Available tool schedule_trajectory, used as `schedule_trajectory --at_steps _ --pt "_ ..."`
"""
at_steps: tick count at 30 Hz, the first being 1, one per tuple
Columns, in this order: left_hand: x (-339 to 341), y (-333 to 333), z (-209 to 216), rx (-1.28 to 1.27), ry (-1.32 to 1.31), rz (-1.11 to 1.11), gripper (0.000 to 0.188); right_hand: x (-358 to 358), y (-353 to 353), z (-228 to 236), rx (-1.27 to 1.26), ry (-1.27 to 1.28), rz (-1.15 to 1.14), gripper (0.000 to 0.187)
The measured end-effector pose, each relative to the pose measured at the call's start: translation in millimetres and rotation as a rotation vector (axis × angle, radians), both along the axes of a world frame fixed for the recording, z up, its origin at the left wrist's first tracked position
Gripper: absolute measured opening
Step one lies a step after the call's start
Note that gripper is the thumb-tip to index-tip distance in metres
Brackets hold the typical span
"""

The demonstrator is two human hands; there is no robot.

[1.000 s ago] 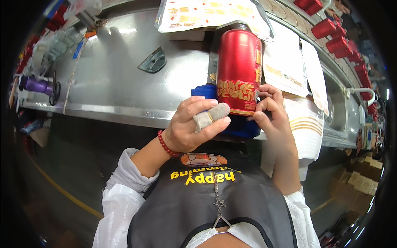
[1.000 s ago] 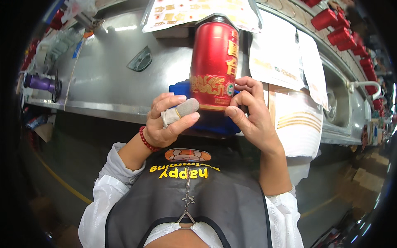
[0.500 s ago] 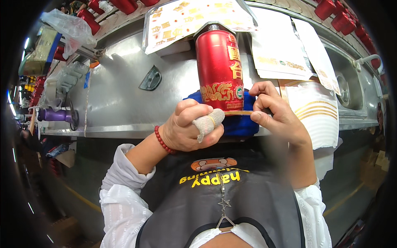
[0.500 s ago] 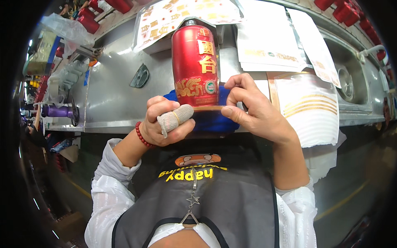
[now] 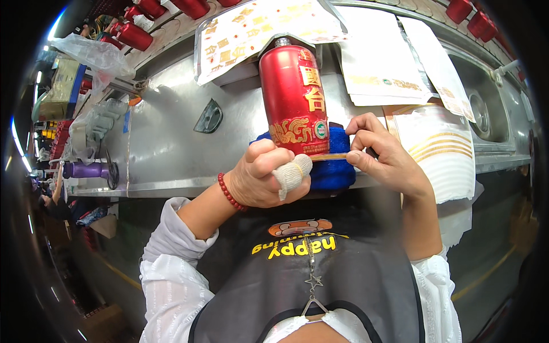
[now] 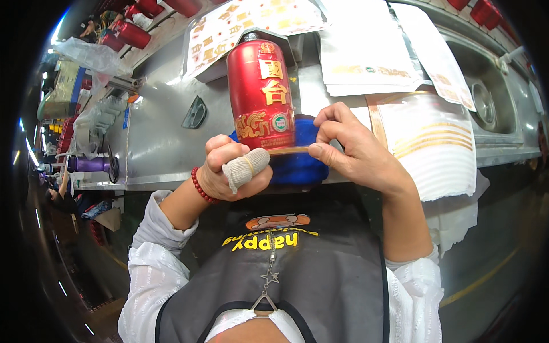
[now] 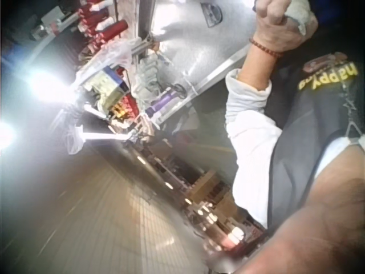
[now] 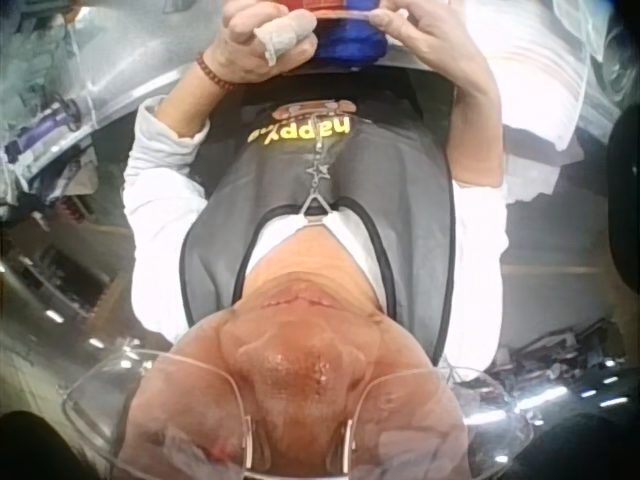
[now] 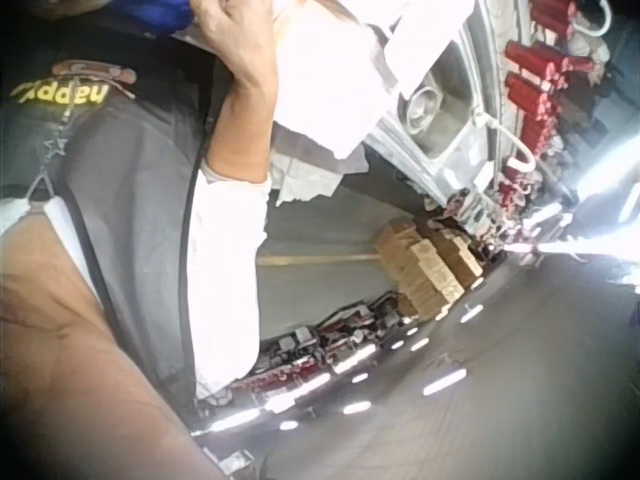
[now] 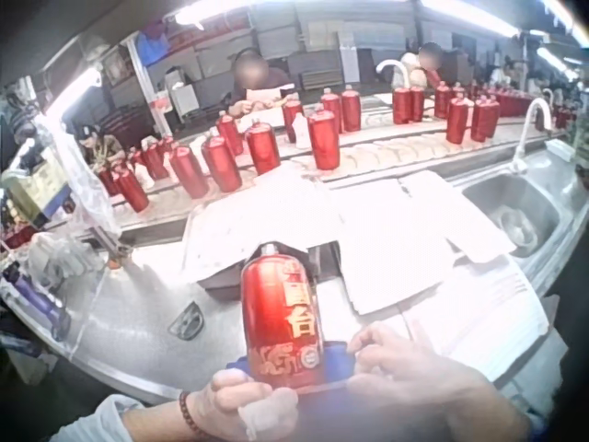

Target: The person applies gold decorative labels to red cylindrical containers. They peel each label from its backing, align it on the container, and smooth it with a green squeegee tool. The person handles multiple containers one at a time, repeating the labeling process.

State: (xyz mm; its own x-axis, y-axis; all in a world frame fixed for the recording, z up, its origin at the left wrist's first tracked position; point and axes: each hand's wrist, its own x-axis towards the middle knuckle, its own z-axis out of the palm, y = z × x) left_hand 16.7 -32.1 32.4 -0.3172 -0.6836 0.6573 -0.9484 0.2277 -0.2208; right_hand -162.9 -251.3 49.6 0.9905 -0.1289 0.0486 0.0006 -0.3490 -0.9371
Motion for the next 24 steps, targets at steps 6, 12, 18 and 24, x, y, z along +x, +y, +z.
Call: schedule_trajectory --at_steps 6,12,18,24 --pt "-3.9 -13.4 -3.7 -0.033 0.042 -0.022 0.030 0.6 -0.8 -2.1 0.015 -0.010 0.012 0.028" --pt "-6.1 -4.2 1.0 -0.016 0.018 0.040 0.030 1.7 -0.3 -3.1 0.068 0.024 0.021 0.027" --pt "-4.5 -8.8 -1.6 -0.039 0.015 0.016 0.028 0.8 0.7 -3.2 0.036 0.028 0.008 0.027" --pt "-7.2 -5.4 1.1 -0.043 0.010 0.039 0.031 4.4 0.2 -5.9 -0.030 0.024 0.014 0.026"
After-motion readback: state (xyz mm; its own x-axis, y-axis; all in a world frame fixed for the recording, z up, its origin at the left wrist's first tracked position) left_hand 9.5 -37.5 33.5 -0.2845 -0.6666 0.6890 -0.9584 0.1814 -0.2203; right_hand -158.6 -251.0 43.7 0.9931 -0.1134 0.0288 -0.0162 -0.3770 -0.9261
